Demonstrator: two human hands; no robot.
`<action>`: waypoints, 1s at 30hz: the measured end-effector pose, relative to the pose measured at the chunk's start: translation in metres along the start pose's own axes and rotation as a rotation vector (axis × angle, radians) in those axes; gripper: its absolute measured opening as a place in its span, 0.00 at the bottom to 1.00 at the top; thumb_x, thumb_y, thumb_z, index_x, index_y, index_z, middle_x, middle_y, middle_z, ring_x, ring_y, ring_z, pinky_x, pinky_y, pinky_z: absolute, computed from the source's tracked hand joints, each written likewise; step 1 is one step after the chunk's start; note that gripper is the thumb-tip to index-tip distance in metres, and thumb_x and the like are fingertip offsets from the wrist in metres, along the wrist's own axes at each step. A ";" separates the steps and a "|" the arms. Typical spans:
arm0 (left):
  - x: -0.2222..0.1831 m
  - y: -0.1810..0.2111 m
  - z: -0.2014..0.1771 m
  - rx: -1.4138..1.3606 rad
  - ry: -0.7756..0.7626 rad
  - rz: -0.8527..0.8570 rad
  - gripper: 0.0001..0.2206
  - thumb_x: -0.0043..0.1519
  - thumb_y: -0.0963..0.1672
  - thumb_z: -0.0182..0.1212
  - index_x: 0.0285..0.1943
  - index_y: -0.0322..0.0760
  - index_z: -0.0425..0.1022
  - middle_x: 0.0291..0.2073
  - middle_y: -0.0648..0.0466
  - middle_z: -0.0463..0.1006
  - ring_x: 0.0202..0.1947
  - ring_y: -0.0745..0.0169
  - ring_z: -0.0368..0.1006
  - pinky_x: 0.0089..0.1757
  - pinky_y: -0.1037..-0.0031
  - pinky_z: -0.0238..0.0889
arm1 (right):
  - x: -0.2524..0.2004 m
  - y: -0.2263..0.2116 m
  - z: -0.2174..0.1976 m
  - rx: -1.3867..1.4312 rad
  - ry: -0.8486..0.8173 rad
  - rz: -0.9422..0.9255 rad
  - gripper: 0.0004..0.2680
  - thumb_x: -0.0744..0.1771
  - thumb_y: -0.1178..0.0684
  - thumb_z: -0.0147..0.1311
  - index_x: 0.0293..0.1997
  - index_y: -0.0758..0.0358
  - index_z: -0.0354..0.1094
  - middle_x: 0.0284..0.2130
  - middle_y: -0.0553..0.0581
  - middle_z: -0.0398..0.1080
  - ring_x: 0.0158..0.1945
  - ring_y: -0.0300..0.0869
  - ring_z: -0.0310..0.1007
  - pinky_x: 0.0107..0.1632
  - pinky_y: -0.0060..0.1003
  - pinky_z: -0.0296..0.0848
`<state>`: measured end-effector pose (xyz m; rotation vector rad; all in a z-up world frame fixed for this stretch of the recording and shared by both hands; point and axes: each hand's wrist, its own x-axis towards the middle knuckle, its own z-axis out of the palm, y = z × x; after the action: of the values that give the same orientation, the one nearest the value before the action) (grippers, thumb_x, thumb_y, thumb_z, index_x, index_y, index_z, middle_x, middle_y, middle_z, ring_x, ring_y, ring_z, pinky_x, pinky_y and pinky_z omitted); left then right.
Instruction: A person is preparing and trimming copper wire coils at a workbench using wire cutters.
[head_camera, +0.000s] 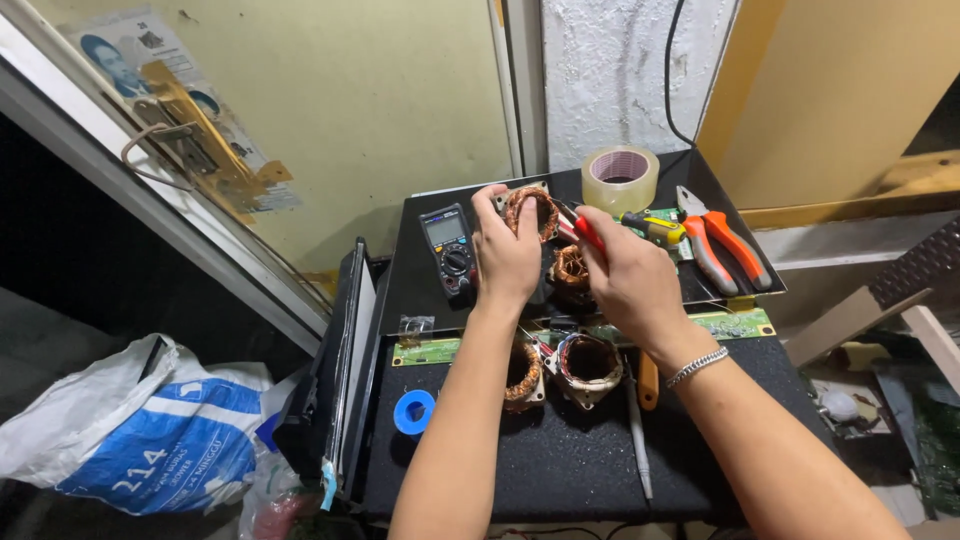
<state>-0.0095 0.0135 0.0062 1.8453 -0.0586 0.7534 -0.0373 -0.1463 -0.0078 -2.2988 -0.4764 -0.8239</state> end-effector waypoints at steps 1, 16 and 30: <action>0.000 -0.001 0.000 0.018 -0.008 0.012 0.18 0.65 0.50 0.54 0.58 0.37 0.63 0.41 0.32 0.81 0.44 0.30 0.79 0.46 0.47 0.70 | 0.000 0.003 0.002 -0.015 -0.013 -0.005 0.13 0.70 0.50 0.51 0.63 0.45 0.64 0.35 0.62 0.76 0.39 0.61 0.78 0.41 0.55 0.76; 0.002 -0.005 0.001 0.279 -0.135 0.197 0.17 0.66 0.47 0.53 0.59 0.38 0.57 0.45 0.34 0.76 0.45 0.27 0.77 0.44 0.46 0.71 | -0.002 -0.004 -0.004 -0.155 -0.163 0.055 0.11 0.71 0.47 0.44 0.62 0.45 0.60 0.36 0.62 0.76 0.37 0.63 0.79 0.41 0.58 0.78; 0.003 -0.014 0.007 0.392 -0.180 0.314 0.16 0.67 0.47 0.53 0.58 0.39 0.56 0.43 0.40 0.71 0.44 0.31 0.76 0.41 0.48 0.72 | 0.007 0.007 0.004 -0.128 -0.379 0.138 0.08 0.71 0.48 0.43 0.50 0.59 0.60 0.30 0.71 0.74 0.36 0.70 0.78 0.41 0.64 0.75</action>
<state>0.0015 0.0142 -0.0049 2.3087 -0.3450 0.8563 -0.0267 -0.1484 -0.0086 -2.5851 -0.4311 -0.3592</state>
